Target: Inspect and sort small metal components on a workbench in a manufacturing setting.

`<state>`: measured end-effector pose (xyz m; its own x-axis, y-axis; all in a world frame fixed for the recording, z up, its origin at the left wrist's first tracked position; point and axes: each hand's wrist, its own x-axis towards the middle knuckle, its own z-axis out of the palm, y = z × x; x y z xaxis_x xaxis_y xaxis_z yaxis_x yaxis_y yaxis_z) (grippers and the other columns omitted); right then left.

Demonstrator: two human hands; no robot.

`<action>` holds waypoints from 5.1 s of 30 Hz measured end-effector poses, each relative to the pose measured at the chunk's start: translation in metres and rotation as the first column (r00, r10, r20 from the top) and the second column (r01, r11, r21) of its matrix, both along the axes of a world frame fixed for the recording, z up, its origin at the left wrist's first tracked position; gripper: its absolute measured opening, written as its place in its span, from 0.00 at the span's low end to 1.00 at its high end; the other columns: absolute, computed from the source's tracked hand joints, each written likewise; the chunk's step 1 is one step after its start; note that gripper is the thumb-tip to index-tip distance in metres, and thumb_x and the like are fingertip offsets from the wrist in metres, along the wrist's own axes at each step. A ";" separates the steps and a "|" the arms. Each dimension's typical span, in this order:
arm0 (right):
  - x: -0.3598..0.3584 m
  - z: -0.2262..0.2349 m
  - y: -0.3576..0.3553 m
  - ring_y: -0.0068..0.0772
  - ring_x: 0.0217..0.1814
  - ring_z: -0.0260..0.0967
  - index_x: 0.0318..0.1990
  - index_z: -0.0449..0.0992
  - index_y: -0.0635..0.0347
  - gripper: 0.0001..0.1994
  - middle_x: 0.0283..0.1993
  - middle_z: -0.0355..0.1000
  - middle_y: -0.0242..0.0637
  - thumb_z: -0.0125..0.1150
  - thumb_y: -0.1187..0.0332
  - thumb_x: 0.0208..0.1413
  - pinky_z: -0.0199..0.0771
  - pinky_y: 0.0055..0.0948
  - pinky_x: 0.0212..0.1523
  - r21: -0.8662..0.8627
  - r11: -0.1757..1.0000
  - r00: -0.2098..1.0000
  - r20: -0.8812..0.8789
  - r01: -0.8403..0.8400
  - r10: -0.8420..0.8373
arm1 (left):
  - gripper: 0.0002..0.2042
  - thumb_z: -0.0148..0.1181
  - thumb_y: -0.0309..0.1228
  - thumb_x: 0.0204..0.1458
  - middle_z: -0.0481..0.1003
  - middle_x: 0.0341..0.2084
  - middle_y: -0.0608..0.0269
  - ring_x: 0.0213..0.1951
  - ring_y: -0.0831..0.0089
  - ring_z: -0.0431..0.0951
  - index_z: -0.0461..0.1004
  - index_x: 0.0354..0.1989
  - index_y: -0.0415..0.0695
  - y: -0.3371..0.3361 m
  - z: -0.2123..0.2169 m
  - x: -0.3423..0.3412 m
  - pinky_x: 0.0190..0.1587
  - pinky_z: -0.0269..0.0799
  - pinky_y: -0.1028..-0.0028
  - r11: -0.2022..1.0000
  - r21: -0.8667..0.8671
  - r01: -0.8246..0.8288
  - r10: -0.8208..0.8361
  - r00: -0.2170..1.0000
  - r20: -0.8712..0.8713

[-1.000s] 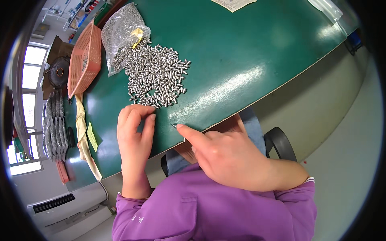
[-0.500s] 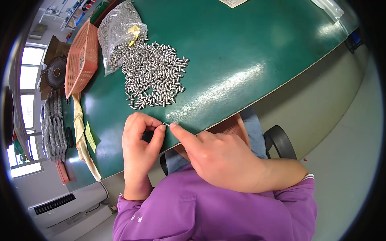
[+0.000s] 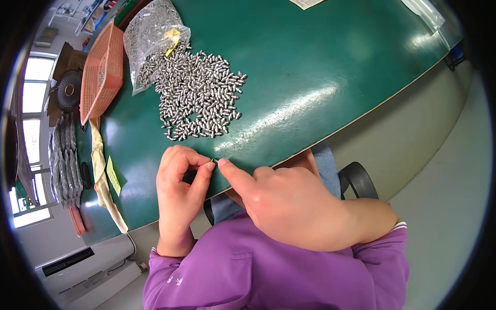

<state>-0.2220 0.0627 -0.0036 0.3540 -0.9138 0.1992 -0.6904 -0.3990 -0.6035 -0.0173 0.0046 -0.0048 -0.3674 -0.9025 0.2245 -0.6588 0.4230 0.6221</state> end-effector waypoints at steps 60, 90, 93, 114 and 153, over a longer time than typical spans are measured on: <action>0.001 0.008 0.002 0.39 0.19 0.71 0.64 0.73 0.59 0.25 0.24 0.71 0.38 0.61 0.71 0.57 0.72 0.39 0.25 0.055 0.998 0.998 -0.054 -0.019 0.022 | 0.17 0.69 0.17 0.48 0.82 0.34 0.62 0.37 0.69 0.82 0.74 0.46 0.41 0.012 -0.003 0.002 0.42 0.77 0.71 0.982 0.135 -0.135 0.155 0.977 -0.150; 0.003 -0.012 0.008 0.31 0.19 0.70 0.64 0.74 0.57 0.25 0.23 0.68 0.32 0.65 0.65 0.58 0.71 0.31 0.21 -0.058 0.995 0.997 0.032 0.076 -0.074 | 0.08 0.70 0.20 0.44 0.73 0.27 0.62 0.33 0.63 0.74 0.75 0.28 0.41 -0.003 -0.002 0.000 0.37 0.71 0.66 0.995 0.086 -0.051 0.054 0.998 -0.035; 0.005 -0.011 0.008 0.31 0.18 0.69 0.64 0.74 0.57 0.25 0.22 0.67 0.31 0.66 0.65 0.58 0.71 0.31 0.23 -0.035 0.997 0.997 0.038 0.075 -0.074 | 0.08 0.70 0.19 0.44 0.73 0.27 0.62 0.33 0.63 0.74 0.75 0.27 0.41 -0.003 -0.001 0.000 0.37 0.70 0.66 0.996 0.074 -0.046 0.049 0.998 -0.040; -0.015 0.002 0.004 0.41 0.29 0.74 0.66 0.72 0.54 0.26 0.31 0.76 0.39 0.60 0.77 0.57 0.75 0.39 0.33 0.160 0.985 0.984 0.158 0.057 -0.083 | 0.07 0.71 0.22 0.46 0.76 0.30 0.58 0.37 0.59 0.77 0.78 0.33 0.40 -0.010 0.008 0.013 0.41 0.73 0.63 0.974 -0.139 -0.177 0.194 0.974 0.119; 0.004 0.005 0.003 0.40 0.19 0.72 0.66 0.71 0.62 0.26 0.23 0.71 0.40 0.61 0.67 0.60 0.73 0.36 0.21 0.038 0.998 0.998 -0.052 -0.039 0.041 | 0.07 0.70 0.20 0.43 0.76 0.27 0.62 0.33 0.62 0.75 0.77 0.28 0.41 0.005 -0.001 0.007 0.37 0.71 0.66 0.996 0.054 -0.076 0.078 0.996 -0.034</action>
<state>-0.2180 0.0656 0.0011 0.4000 -0.9049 0.1454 -0.7056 -0.4053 -0.5813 -0.0104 0.0099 -0.0063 -0.2891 -0.9387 0.1877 -0.6645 0.3380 0.6665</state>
